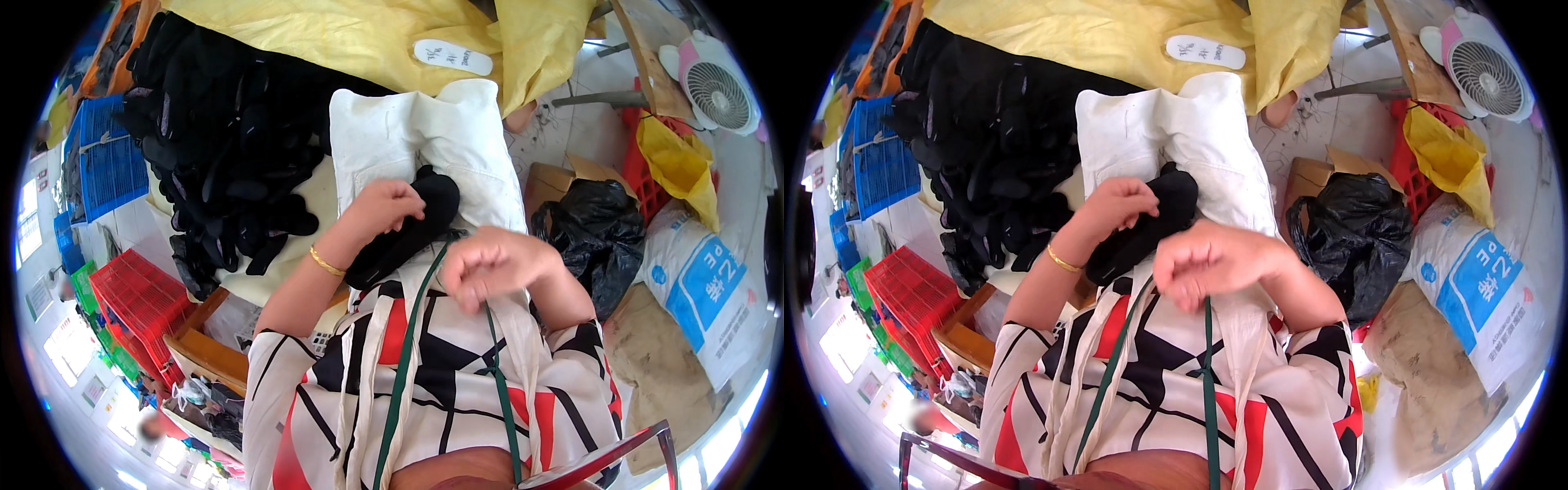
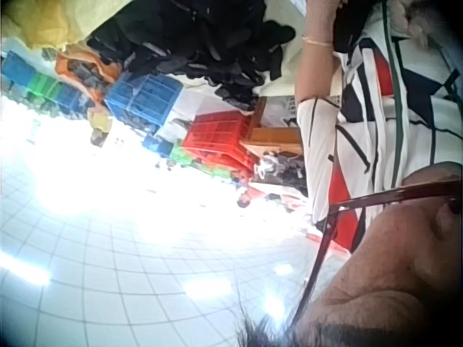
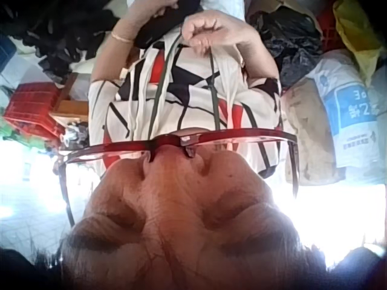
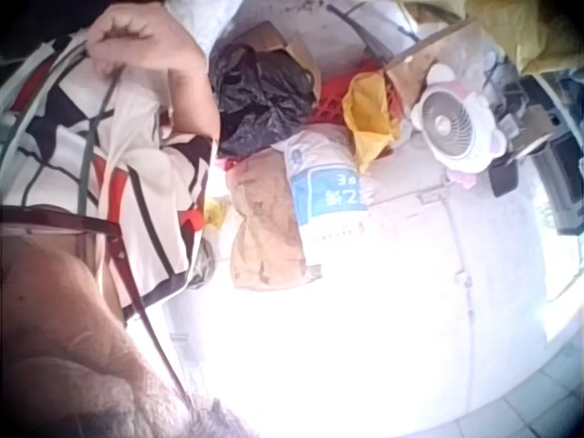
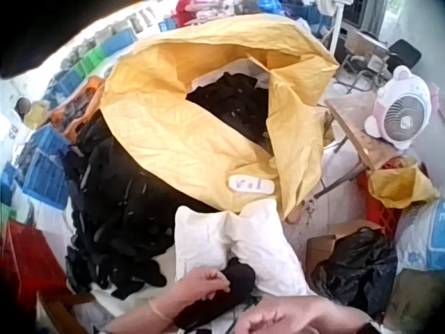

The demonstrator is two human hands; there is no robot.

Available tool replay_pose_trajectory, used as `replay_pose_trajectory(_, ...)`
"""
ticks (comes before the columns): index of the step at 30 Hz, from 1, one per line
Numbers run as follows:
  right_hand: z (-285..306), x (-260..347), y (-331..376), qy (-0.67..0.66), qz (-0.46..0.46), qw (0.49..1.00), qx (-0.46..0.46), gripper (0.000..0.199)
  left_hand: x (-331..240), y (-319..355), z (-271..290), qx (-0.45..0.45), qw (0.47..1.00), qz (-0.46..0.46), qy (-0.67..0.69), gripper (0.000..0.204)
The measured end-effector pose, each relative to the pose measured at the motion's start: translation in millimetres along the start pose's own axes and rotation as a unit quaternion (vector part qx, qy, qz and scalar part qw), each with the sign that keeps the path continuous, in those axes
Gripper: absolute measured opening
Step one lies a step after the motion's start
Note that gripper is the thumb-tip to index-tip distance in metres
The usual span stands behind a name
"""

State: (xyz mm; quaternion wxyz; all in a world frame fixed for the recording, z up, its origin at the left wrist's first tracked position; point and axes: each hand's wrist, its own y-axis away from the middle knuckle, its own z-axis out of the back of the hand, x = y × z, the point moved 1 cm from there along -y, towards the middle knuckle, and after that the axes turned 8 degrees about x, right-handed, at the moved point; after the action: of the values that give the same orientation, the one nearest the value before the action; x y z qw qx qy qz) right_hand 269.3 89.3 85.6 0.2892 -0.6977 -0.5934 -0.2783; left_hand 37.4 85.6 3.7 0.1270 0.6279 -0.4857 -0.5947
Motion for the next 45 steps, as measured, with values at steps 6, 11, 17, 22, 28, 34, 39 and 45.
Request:
replay_pose_trajectory(6,40.4,-43.1,-18.1,0.514,-0.054,0.774,-0.365,0.006,4.1,9.1,12.2,0.024,0.992,0.003,0.127,0.016)
replay_pose_trajectory(11,52.8,-60.8,-32.1,0.618,-0.100,0.678,-0.385,0.006,10.6,11.4,4.6,-0.052,0.972,-0.132,-0.189,0.016)
replay_pose_trajectory(17,58.2,-62.9,-32.5,0.626,-0.076,0.684,-0.365,0.005,6.2,7.4,7.2,-0.068,0.992,-0.075,-0.078,0.011)
replay_pose_trajectory(22,62.4,-78.5,-36.7,0.511,0.047,0.762,-0.394,0.005,12.8,2.1,1.4,-0.028,0.996,-0.040,-0.080,0.013)
replay_pose_trajectory(28,76.3,-67.2,2.1,0.048,0.019,0.873,-0.484,0.010,13.9,10.3,1.7,-0.013,0.995,-0.064,-0.071,0.011)
replay_pose_trajectory(34,80.8,-64.1,22.1,0.182,-0.036,0.810,-0.557,0.011,12.9,19.0,-12.6,-0.095,0.909,-0.264,-0.308,0.007)
replay_pose_trajectory(39,74.7,-59.0,21.0,0.225,-0.047,0.802,-0.551,0.010,6.3,18.1,-26.9,-0.204,0.772,-0.327,-0.506,0.011)
replay_pose_trajectory(45,60.4,-46.6,20.1,0.168,-0.012,0.829,-0.534,0.009,7.1,2.0,-18.7,-0.191,0.760,-0.306,-0.541,0.007)
